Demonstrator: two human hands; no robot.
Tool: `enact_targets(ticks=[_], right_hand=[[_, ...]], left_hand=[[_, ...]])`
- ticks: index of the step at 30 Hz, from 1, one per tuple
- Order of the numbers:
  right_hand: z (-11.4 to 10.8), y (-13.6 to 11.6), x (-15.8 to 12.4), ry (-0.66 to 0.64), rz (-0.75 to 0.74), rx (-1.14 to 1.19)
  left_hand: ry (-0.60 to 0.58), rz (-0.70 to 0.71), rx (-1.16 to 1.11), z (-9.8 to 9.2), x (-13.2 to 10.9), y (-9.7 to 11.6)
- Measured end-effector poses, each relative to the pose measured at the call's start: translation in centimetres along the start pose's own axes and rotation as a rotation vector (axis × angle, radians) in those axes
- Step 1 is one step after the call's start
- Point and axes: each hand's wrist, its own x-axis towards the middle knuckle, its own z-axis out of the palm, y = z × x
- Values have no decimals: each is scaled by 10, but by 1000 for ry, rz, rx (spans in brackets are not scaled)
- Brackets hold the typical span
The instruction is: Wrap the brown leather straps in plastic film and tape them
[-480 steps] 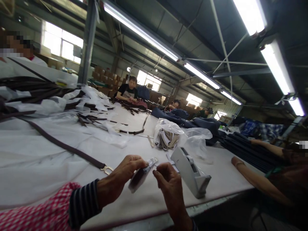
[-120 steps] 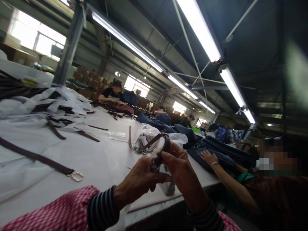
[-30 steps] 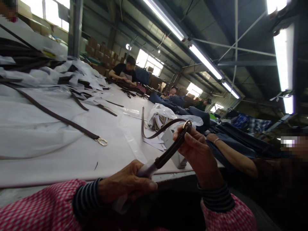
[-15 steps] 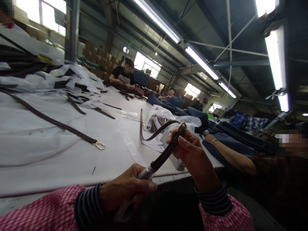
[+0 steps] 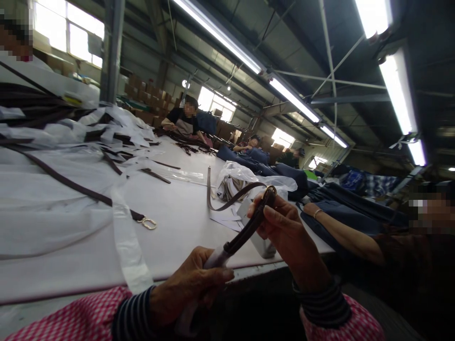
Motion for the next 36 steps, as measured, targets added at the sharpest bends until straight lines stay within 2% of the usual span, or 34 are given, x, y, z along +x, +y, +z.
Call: enact_targets(ticks=[4,7,12,16,18,20,24,29,34,36], right_hand=[[0,0,-1,0,-4,-4],[1,1,-3,53,-5,-1],[5,3,-4,144,-1,-2],[5,5,-4,174,-1,-9],[4,7,-4,176,1,-5],[2,9,-4,153,3,2],[-3,10,-6,42,-6,11],[-12,3,-11,-74,-44,2],[-21,-3,-15,-178,-39,-17],[-23,-3,-15,-196,-43,-18]], left_hand=[[162,45,144,2,1,10],[244,100,205,2,0,15],[354,133,308,0,1,8],[473,153,390,-1,4,1],[489,159,401,-1,6,1],[424,140,357,1,7,2],[200,32,174,3,9,4],[118,5,-11,1,9,2],[-126,-45,-144,2,5,7],[-167,-53,-157,2,4,7]])
